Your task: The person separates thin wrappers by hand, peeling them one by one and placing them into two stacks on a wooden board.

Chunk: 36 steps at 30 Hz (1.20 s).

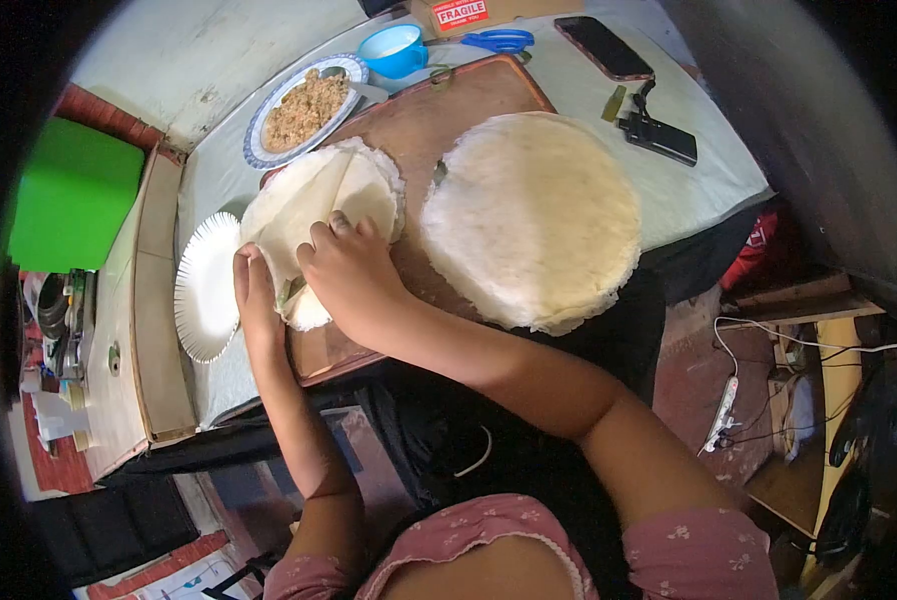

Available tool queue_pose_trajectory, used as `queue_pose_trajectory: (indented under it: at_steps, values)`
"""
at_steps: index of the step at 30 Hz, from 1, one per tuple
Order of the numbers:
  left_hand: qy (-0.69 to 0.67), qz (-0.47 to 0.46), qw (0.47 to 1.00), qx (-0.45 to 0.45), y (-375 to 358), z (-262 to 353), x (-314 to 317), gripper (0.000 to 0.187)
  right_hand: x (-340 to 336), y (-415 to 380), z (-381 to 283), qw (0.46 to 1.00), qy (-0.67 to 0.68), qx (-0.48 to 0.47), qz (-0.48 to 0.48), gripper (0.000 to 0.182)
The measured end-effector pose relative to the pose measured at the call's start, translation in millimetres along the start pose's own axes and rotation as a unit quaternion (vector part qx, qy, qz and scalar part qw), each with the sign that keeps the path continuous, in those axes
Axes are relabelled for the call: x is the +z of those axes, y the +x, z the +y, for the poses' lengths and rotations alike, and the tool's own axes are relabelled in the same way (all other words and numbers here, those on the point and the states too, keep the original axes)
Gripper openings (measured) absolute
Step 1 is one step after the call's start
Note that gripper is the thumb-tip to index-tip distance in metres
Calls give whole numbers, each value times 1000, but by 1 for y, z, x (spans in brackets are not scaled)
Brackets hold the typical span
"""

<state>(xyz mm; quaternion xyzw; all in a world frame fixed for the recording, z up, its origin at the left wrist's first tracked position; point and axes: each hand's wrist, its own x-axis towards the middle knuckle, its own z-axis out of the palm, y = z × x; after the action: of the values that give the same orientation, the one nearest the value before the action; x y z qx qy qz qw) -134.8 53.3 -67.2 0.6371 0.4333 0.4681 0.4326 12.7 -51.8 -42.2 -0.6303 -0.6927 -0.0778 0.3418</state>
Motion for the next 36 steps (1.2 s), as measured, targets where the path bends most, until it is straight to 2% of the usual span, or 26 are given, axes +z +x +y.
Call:
queue_pose_trajectory:
  at_steps: [6,9,12,13,14,15,16,17,19,20,23,24,25,27,28,31,32,34,36]
  values:
    - [-10,7,1000,-10,-2,1,1,25,-14,-15,-16,994,111,-4,-7,6]
    - [-7,19,1000,6,-4,3,4,24,-31,-23,-16,981,188,-42,-16,6]
    - [-17,16,999,27,-1,-5,2,30,-73,-27,-6,942,277,67,-177,8]
    - [-24,13,999,32,0,-9,1,32,-81,-24,6,968,234,77,-38,2]
    - [-37,7,999,-17,-1,-1,1,39,-99,-17,25,963,220,156,14,4]
    - [-52,-1,997,-66,-4,12,1,45,-116,-11,48,963,132,231,50,5]
    - [-65,-9,991,-115,-8,20,2,51,-138,-1,73,956,68,265,103,11]
    - [-106,-13,990,-94,-11,20,3,57,-148,3,106,947,-54,259,183,23]
    - [-189,-20,981,-42,-12,23,6,69,-162,-17,180,934,-239,149,221,35]
    - [-190,-28,981,-40,-13,26,4,75,-171,-20,177,942,-182,189,209,37]
    - [-58,-149,986,39,-20,32,1,77,-193,-48,149,945,-44,293,138,39]
    - [-65,-158,984,50,-21,31,2,62,-192,-59,145,941,-20,321,102,38]
    - [-5,-171,984,54,-22,34,3,53,-191,-70,143,935,4,349,66,37]
    - [116,-196,972,59,-25,44,5,36,-188,-92,150,937,-12,344,53,36]
    - [104,-182,971,114,-26,45,14,19,-187,-103,154,938,-20,342,46,35]
    - [277,-131,948,91,-46,88,29,19,-181,-125,165,962,-79,238,105,33]
    - [276,-113,947,119,-52,93,35,18,-181,-128,165,957,-51,269,97,33]
    - [237,-146,946,169,-63,95,47,19,-181,-131,165,941,7,327,81,33]
    - [222,-173,929,239,-71,101,63,19,-177,-129,161,935,22,342,93,32]
